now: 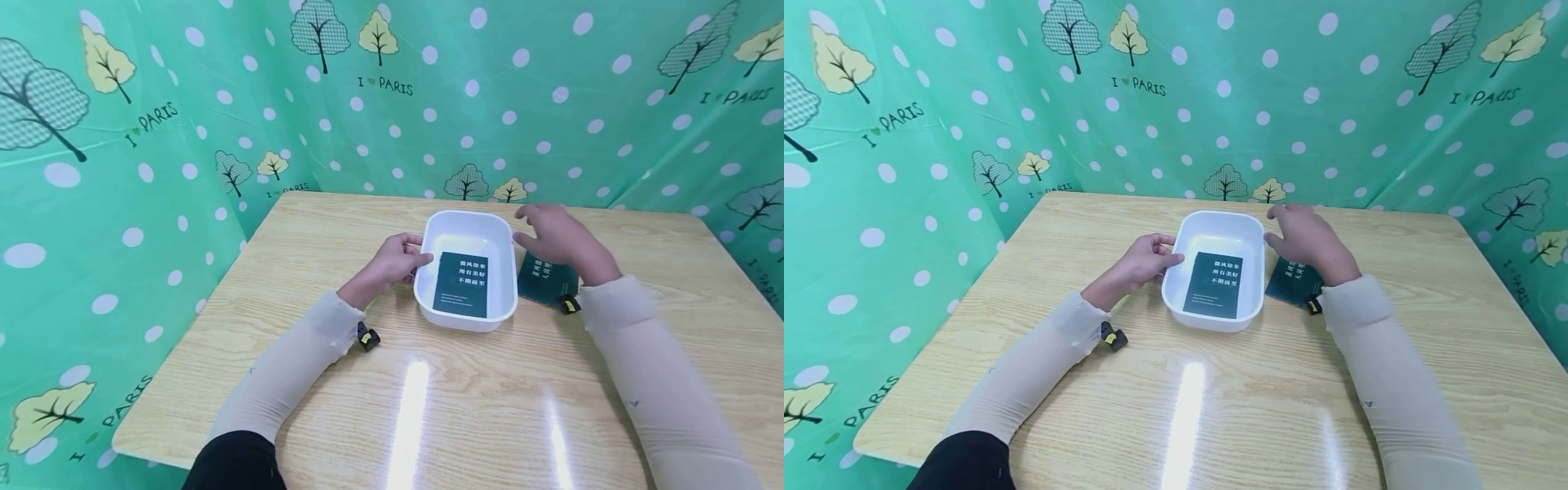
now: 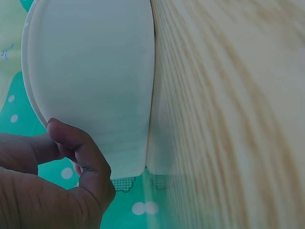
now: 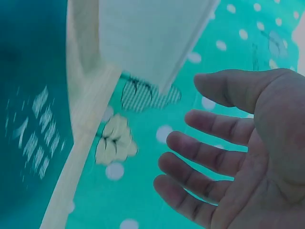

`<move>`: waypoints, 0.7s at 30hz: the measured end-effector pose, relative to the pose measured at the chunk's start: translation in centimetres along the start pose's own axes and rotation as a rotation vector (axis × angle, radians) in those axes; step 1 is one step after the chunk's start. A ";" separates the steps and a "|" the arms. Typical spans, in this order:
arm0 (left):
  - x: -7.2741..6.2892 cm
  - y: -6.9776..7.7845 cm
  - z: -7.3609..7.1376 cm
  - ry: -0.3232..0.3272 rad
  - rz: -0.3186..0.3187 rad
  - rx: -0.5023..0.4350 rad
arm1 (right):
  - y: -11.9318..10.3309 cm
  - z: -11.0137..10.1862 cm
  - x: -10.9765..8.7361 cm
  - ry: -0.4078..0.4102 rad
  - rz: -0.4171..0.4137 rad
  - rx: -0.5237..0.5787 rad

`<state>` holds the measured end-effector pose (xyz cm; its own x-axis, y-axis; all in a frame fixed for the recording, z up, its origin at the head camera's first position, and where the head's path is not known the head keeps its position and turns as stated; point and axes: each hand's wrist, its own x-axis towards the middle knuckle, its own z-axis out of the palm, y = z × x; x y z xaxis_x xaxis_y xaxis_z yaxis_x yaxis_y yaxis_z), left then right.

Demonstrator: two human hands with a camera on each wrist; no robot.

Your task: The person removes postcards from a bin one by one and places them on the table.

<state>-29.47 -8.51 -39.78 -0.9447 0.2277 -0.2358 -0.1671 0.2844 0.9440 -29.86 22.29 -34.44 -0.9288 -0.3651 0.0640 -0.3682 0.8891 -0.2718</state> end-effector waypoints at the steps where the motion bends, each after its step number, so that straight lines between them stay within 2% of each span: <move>1: 0.0 0.0 0.0 0.001 -0.002 0.000 | -0.5 0.2 0.1 0.007 -0.013 -0.008; 6: -0.1 0.1 0.0 -0.001 -0.008 -0.004 | -2.5 1.0 1.0 0.022 -0.058 -0.012; 10: -0.1 0.1 0.1 -0.007 -0.004 -0.016 | -3.3 1.9 2.1 -0.001 -0.087 0.007; 16: 0.0 0.1 0.1 -0.007 -0.005 -0.018 | -3.4 3.2 3.6 -0.059 -0.139 0.021; 21: 0.0 0.1 0.1 -0.005 -0.010 -0.010 | -3.1 3.9 4.3 -0.164 -0.144 0.033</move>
<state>-29.47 -8.39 -39.70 -0.9417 0.2296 -0.2460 -0.1790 0.2773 0.9440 -32.56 16.84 -37.05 -0.8462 -0.5303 -0.0519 -0.4928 0.8159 -0.3023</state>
